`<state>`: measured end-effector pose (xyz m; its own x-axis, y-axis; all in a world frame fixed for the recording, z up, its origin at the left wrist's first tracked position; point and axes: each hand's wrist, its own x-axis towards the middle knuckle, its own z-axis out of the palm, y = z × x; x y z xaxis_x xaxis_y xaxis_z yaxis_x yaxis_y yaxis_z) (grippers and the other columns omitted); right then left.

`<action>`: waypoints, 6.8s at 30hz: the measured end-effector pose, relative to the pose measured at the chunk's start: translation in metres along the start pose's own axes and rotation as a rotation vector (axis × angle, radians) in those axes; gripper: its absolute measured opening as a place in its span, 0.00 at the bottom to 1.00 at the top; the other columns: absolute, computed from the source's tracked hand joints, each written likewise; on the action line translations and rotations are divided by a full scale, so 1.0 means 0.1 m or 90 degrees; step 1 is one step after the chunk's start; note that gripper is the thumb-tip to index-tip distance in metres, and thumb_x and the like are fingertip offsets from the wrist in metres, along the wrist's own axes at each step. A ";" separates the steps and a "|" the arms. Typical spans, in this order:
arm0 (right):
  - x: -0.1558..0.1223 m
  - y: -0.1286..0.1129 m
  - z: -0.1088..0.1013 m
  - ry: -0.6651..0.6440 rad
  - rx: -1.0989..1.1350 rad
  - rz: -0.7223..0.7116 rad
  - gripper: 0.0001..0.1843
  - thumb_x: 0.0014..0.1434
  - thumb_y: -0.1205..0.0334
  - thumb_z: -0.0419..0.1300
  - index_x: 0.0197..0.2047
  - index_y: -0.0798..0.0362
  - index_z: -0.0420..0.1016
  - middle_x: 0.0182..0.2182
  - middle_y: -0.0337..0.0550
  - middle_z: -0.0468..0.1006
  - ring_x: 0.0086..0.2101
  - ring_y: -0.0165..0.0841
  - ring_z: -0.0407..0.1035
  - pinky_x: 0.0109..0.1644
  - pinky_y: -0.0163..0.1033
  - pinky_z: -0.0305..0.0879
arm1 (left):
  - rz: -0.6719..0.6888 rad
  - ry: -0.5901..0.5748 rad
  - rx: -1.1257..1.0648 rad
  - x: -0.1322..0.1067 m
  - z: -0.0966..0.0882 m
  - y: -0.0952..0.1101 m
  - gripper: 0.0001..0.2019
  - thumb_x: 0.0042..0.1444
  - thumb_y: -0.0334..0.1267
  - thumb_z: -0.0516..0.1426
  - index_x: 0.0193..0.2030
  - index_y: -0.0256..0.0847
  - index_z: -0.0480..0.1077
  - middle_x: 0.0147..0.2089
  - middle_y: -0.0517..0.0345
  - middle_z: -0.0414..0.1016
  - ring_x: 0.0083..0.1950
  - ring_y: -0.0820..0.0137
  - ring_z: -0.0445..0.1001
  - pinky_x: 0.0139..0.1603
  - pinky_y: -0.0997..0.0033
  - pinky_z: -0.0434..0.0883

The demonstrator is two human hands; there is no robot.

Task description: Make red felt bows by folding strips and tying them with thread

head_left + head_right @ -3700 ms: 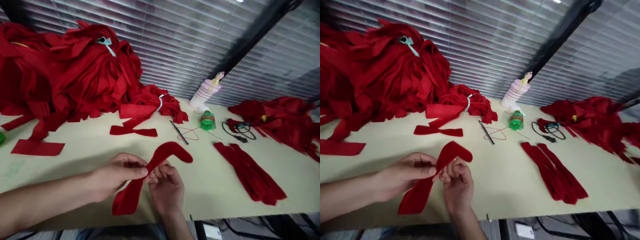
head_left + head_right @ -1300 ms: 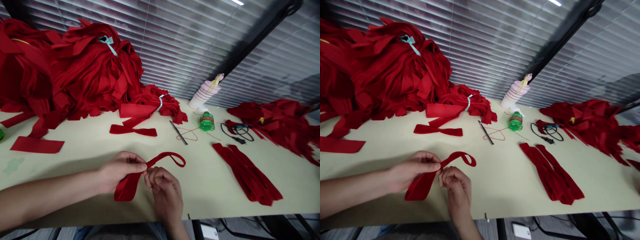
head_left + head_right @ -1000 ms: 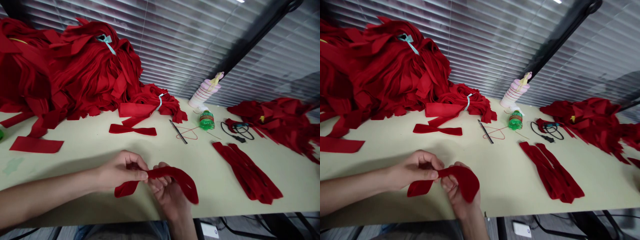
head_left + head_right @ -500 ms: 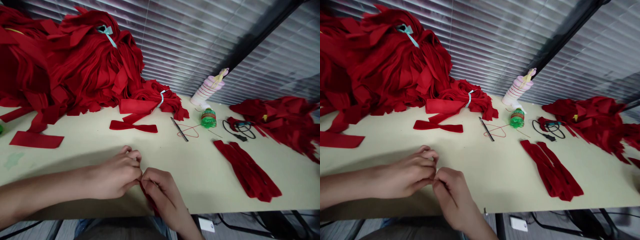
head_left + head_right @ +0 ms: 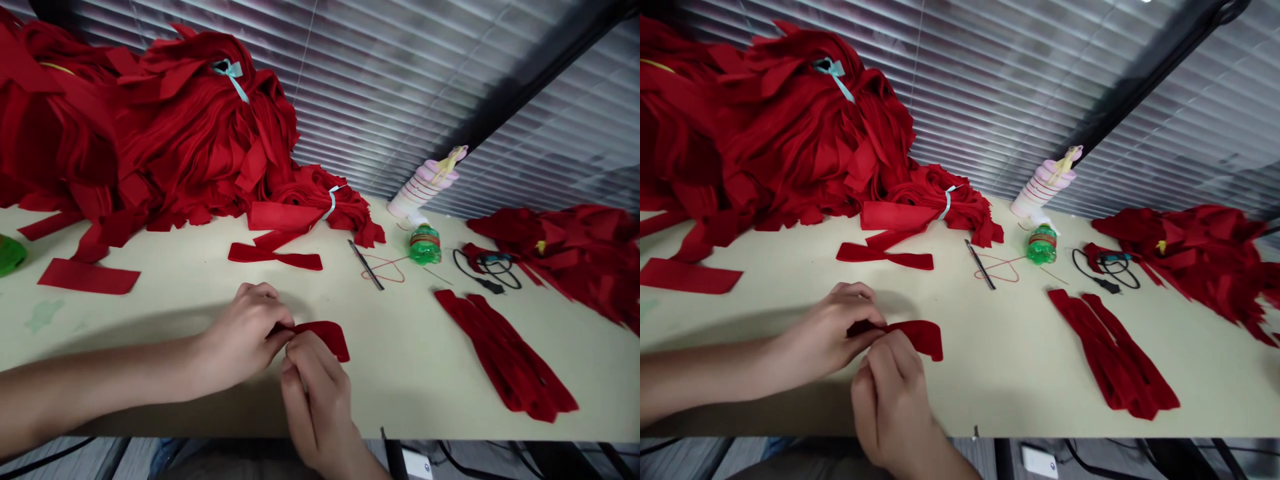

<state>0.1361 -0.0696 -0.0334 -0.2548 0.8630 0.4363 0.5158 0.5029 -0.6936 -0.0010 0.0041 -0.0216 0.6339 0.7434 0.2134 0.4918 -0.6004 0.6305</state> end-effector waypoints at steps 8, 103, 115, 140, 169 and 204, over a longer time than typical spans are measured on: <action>-0.09 0.13 0.11 0.065 0.096 0.033 0.09 0.59 0.74 0.43 0.29 0.53 0.54 0.26 0.39 0.58 0.29 0.30 0.56 0.31 0.38 0.53 | -0.030 0.126 -0.051 -0.03 0.09 -0.02 0.07 0.52 0.29 0.56 0.39 0.38 0.70 0.35 0.56 0.74 0.41 0.66 0.70 0.44 0.62 0.66; 0.19 0.11 -0.34 0.085 1.019 0.454 0.17 0.48 0.65 0.52 0.17 0.53 0.45 0.14 0.30 0.46 0.17 0.25 0.43 0.26 0.35 0.53 | 0.083 -0.234 -0.355 0.05 -0.20 0.12 0.05 0.49 0.26 0.58 0.30 0.38 0.74 0.25 0.59 0.69 0.33 0.72 0.64 0.39 0.69 0.65; -0.02 -0.06 -0.02 0.116 0.417 0.125 0.12 0.61 0.67 0.47 0.25 0.53 0.58 0.24 0.40 0.60 0.28 0.31 0.58 0.32 0.40 0.54 | 0.090 -0.034 0.010 -0.01 -0.10 0.06 0.07 0.54 0.27 0.54 0.27 0.38 0.70 0.24 0.58 0.72 0.37 0.67 0.67 0.42 0.64 0.61; 0.03 -0.01 -0.01 0.289 0.683 0.047 0.16 0.57 0.62 0.52 0.20 0.53 0.54 0.17 0.35 0.55 0.23 0.29 0.55 0.38 0.43 0.60 | -0.373 0.008 -0.880 0.02 -0.02 0.16 0.10 0.44 0.31 0.65 0.34 0.34 0.70 0.26 0.60 0.76 0.29 0.78 0.72 0.33 0.80 0.67; 0.04 -0.03 -0.14 -0.021 0.123 0.040 0.08 0.57 0.73 0.46 0.28 0.53 0.56 0.26 0.39 0.62 0.30 0.30 0.58 0.34 0.37 0.54 | 0.093 0.052 -0.008 -0.02 -0.11 0.04 0.09 0.49 0.23 0.54 0.37 0.37 0.66 0.28 0.58 0.71 0.39 0.68 0.68 0.41 0.65 0.63; 0.20 0.16 -0.11 0.088 1.060 0.458 0.16 0.49 0.61 0.54 0.18 0.53 0.51 0.17 0.31 0.50 0.20 0.24 0.45 0.25 0.29 0.54 | -0.039 -0.136 -0.483 0.01 -0.26 0.13 0.09 0.50 0.28 0.57 0.38 0.39 0.63 0.38 0.56 0.72 0.41 0.70 0.71 0.41 0.70 0.67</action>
<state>0.1488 -0.0443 -0.0293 -0.2696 0.9433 -0.1937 -0.8041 -0.3313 -0.4937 -0.0098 0.0048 0.0062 0.7571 0.6504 0.0622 0.0373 -0.1381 0.9897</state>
